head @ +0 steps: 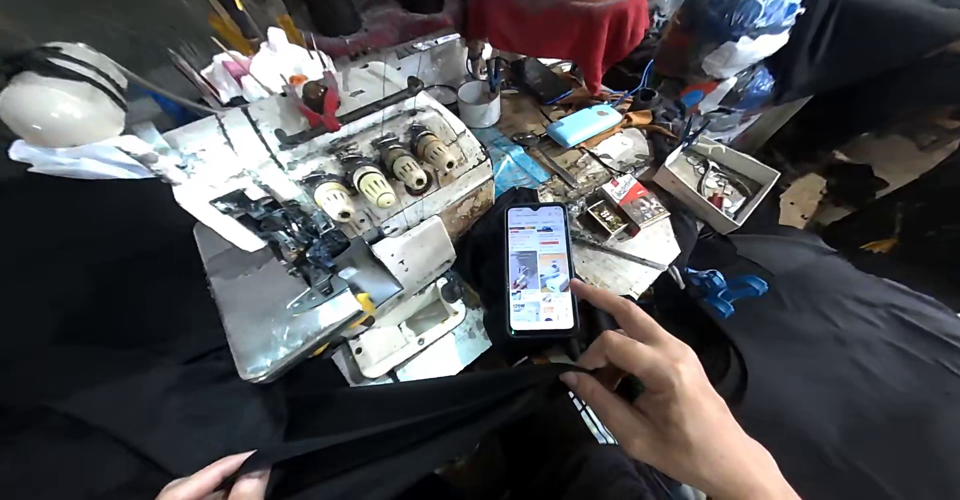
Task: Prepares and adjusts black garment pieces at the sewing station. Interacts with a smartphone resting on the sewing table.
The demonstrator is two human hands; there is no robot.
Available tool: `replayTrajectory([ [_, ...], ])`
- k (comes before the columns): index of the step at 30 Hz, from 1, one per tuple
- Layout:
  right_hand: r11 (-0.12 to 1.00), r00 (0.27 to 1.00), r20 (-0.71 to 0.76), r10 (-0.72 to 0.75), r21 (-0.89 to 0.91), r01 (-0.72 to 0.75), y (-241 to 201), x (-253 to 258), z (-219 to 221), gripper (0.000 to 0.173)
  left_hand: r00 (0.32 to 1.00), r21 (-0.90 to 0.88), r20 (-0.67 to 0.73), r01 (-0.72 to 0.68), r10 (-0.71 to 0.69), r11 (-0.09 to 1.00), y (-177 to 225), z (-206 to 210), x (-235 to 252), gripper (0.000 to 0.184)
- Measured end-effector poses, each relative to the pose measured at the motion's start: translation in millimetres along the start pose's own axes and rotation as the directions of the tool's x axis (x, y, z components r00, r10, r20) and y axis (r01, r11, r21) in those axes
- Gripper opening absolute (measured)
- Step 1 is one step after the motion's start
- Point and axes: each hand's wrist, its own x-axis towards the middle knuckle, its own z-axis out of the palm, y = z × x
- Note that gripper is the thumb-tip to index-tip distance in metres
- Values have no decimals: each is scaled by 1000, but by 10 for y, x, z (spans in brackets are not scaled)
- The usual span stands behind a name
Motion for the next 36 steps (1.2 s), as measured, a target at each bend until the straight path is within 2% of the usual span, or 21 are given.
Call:
replayTrajectory([
  [15,994,994,103,26,-108,-15,14,69,13,22,1000,40,-29,-5,6,999,23,9,-16,13],
  [21,996,999,54,-6,-90,11,-58,23,-37,20,999,42,-35,-3,5,999,14,-6,-48,14],
  [36,999,999,47,-10,-42,11,-89,7,-2,20,999,65,-50,11,-8,998,57,15,-48,15],
])
